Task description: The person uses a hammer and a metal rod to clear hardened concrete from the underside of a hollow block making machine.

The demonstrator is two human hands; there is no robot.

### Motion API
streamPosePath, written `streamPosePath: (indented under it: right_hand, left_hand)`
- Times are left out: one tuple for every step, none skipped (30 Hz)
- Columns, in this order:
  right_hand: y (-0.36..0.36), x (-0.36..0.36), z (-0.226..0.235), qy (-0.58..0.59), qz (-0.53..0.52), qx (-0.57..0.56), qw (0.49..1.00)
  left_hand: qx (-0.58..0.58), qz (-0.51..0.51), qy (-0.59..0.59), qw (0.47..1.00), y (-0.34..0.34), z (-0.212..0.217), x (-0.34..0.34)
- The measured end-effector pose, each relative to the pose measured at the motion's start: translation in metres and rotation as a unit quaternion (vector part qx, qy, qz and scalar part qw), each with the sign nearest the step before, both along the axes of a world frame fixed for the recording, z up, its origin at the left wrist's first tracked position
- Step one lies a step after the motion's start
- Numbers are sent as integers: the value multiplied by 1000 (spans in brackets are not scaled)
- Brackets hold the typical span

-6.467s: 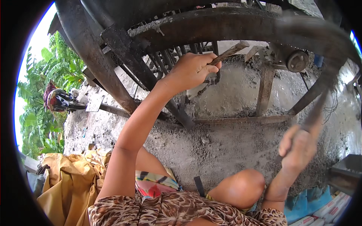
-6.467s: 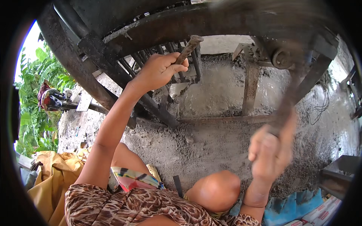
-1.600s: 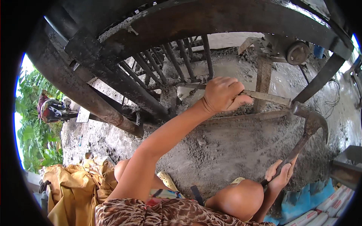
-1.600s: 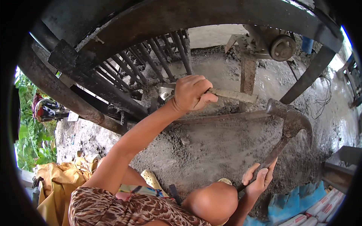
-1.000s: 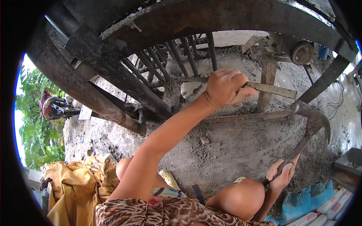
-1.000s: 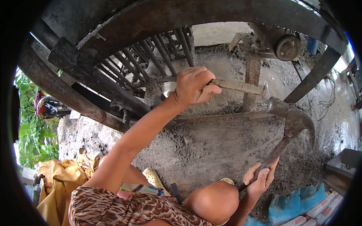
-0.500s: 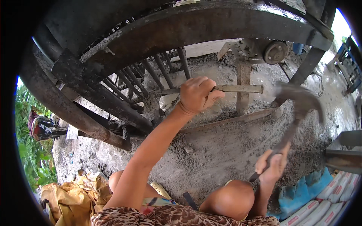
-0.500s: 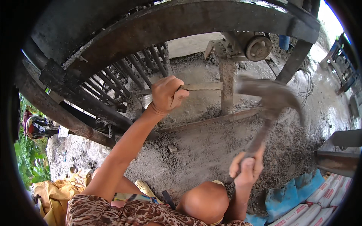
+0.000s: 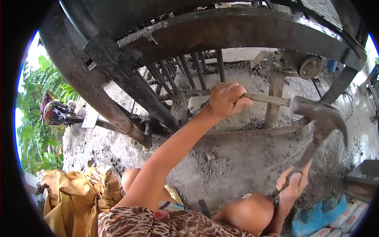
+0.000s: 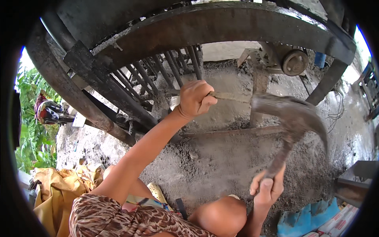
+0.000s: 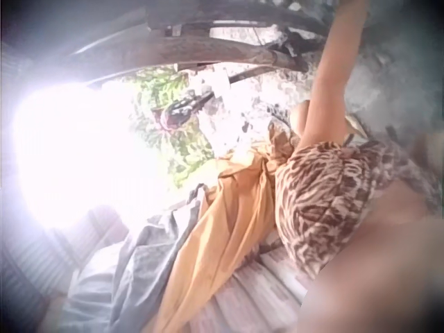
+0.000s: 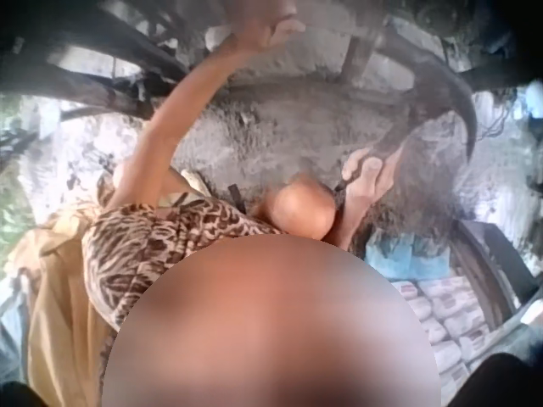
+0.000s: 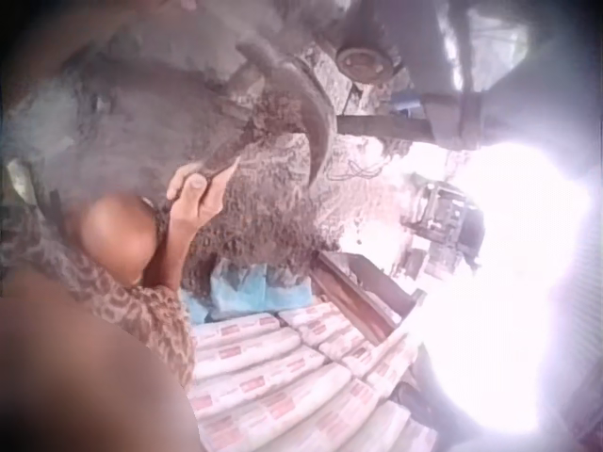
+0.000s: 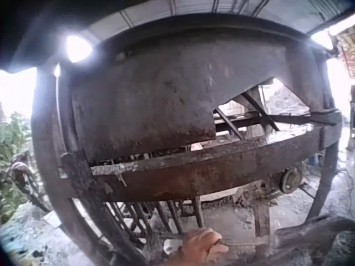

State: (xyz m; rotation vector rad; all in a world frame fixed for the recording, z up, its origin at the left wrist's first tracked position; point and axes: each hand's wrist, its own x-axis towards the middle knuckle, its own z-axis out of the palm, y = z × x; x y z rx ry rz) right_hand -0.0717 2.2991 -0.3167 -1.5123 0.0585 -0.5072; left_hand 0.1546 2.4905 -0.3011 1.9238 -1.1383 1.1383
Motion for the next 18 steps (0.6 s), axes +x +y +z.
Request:
streamPosePath:
  right_hand:
    - [0, 0, 1, -50, -28, 49, 997]
    - [0, -1, 1, -95, -55, 97, 989]
    - [-2, -1, 1, -125, -69, 120, 982]
    - [-2, -2, 1, -149, -45, 113, 981]
    - [-4, -2, 0, -149, -62, 110, 981]
    - [-4, -3, 0, -126, -100, 122, 979]
    - [-4, -3, -1, -92, -78, 104, 987]
    - [-2, -3, -1, -105, -56, 83, 989]
    - [1, -3, -2, -30, -14, 37, 999]
    - [4, -4, -3, 34, 24, -10, 999]
    - [7, -4, -3, 37, 23, 4, 999]
    - [10, -4, -4, 38, 41, 6, 998]
    - [11, -6, -3, 11, 2, 62, 998]
    - [12, -6, -2, 3, -29, 102, 994]
    - [11, -8, -1, -12, -52, 108, 993]
    - [10, -8, -1, -37, -53, 114, 991]
    - [7, -9, 0, -65, -63, 118, 989]
    - [6, -10, 2, -80, -107, 142, 981]
  left_hand:
    - [3, -1, -8, 1000, 2, -1, 0]
    - [1, 1, -7, 1000, 3, -1, -1]
    - [-11, 6, -10, 1000, 3, -1, 1]
    - [-6, 4, -12, 1000, 3, -2, 2]
    - [-22, 8, -22, 999, 2, -2, 3]
    - [-31, 20, -18, 999, 1, -2, 5]
    - [-38, 10, -34, 999, 1, -3, 6]
    - [-50, 7, -31, 998, 1, -3, 7]
    - [-50, 5, -19, 999, 1, -3, 8]
    - [-58, -3, -31, 998, 2, -3, 8]
    - [-56, -9, -33, 998, 4, -2, 8]
    - [-56, -2, -25, 998, 6, -1, 6]
    - [-48, -2, -16, 999, 8, 0, 3]
    - [-31, -1, -24, 999, 9, 2, 1]
    - [-12, 1, -14, 1000, 8, 4, -1]
    - [-18, -1, -35, 999, 7, 6, -4]
    - [-18, -6, -29, 999, 5, 8, -8]
    - [-23, -14, -20, 999, 2, 11, -10]
